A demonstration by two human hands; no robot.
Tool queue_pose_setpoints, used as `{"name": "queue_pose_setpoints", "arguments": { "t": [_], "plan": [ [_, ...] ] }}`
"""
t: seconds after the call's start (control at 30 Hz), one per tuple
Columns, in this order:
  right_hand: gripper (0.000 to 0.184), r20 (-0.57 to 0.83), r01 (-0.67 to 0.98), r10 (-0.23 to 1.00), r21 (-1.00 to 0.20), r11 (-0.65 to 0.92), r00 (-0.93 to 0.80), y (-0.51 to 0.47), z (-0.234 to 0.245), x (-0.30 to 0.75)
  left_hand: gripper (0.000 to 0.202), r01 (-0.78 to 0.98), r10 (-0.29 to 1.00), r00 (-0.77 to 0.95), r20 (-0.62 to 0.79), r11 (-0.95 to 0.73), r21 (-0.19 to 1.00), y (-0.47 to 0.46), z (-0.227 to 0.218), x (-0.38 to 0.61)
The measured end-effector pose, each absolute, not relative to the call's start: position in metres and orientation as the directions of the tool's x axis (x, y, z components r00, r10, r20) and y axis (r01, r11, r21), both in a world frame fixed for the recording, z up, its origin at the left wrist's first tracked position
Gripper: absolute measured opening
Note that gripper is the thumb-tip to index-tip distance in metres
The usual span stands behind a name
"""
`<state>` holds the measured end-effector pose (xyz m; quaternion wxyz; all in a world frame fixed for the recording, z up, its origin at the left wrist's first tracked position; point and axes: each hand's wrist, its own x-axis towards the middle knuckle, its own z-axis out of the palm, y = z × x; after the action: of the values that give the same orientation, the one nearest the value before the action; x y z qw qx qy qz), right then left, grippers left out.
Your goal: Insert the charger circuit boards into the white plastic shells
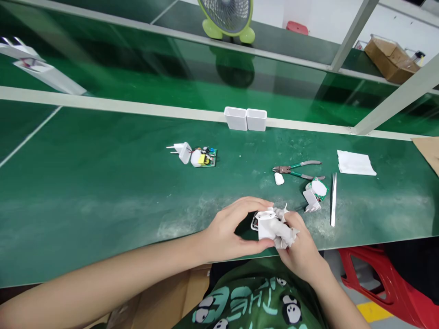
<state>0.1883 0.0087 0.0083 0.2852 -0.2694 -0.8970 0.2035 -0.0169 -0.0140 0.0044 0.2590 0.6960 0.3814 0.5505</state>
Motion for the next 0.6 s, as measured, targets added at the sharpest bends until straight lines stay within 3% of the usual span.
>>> {"name": "queue_pose_setpoints", "arguments": {
  "t": [0.3, 0.47, 0.6],
  "plan": [
    [0.035, 0.411, 0.365, 0.577, -0.487, 0.794, -0.706, 0.0087, 0.0098, 0.1893, 0.053, 0.323, 0.75, 0.125, 0.65, -0.65, 0.687, -0.0086, 0.0029, -0.0172],
    [0.038, 0.373, 0.393, 0.587, -0.479, 0.785, -0.719, 0.0089, 0.0109, 0.1917, 0.037, 0.359, 0.801, 0.033, 0.598, -0.567, 0.741, -0.0135, 0.0063, -0.0143],
    [0.038, 0.363, 0.383, 0.556, -0.449, 0.807, -0.748, 0.0129, 0.0119, 0.1906, 0.032, 0.316, 0.883, 0.074, 0.464, -0.462, 0.829, -0.0149, 0.0078, -0.0142]
  ]
}}
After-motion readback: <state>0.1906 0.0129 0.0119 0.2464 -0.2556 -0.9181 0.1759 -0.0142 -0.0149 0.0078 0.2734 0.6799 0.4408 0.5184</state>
